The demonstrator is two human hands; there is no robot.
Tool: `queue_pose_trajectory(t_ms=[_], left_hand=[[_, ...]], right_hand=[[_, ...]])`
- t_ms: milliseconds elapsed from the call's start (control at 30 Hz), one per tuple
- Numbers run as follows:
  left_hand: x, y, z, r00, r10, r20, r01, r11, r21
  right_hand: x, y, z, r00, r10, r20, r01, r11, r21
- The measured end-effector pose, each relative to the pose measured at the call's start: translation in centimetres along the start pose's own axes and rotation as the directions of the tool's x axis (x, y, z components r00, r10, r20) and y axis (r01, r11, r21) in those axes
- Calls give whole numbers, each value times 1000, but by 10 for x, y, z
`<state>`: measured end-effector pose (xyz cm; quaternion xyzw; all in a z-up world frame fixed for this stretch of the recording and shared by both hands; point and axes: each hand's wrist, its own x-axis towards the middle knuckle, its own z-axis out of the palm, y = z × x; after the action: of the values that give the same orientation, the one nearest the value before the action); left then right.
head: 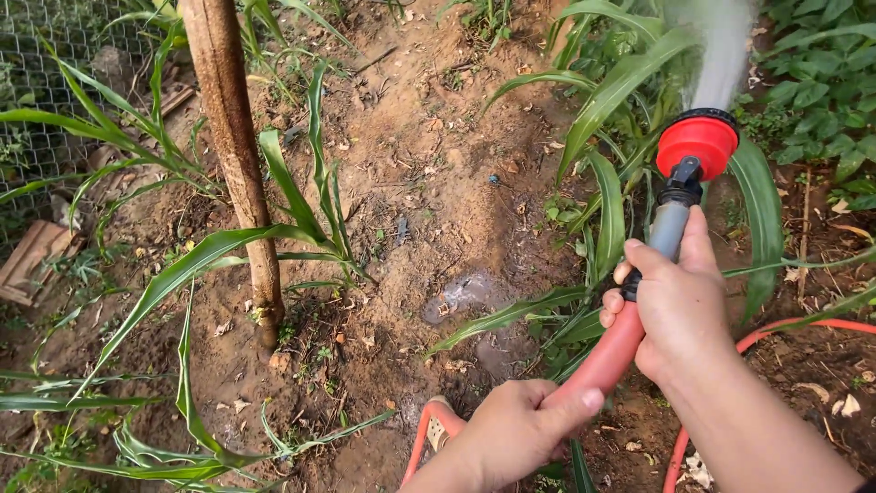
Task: Watering various plants in a garden bed using a garden hose with a spray nozzle attachment.
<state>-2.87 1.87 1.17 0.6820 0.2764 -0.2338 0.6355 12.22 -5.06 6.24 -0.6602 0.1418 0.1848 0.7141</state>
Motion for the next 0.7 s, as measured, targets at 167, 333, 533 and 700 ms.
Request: queue_pose_trajectory(t_ms=[167, 333, 533, 700], left_hand=[[-3, -8, -28, 999, -29, 20, 28, 999, 34], [-2, -42, -58, 990, -35, -138, 53, 990, 128], [19, -93, -85, 935, 51, -352, -22, 996, 86], [15, -96, -89, 905, -1, -426, -3, 1000, -8]], right_hand=[[-12, -10, 50, 996, 30, 83, -19, 991, -132], [3, -2, 108, 959, 150, 240, -97, 971, -217], [19, 5, 167, 932, 190, 307, -99, 952, -288], [33, 9, 192, 918, 234, 319, -108, 924, -367]])
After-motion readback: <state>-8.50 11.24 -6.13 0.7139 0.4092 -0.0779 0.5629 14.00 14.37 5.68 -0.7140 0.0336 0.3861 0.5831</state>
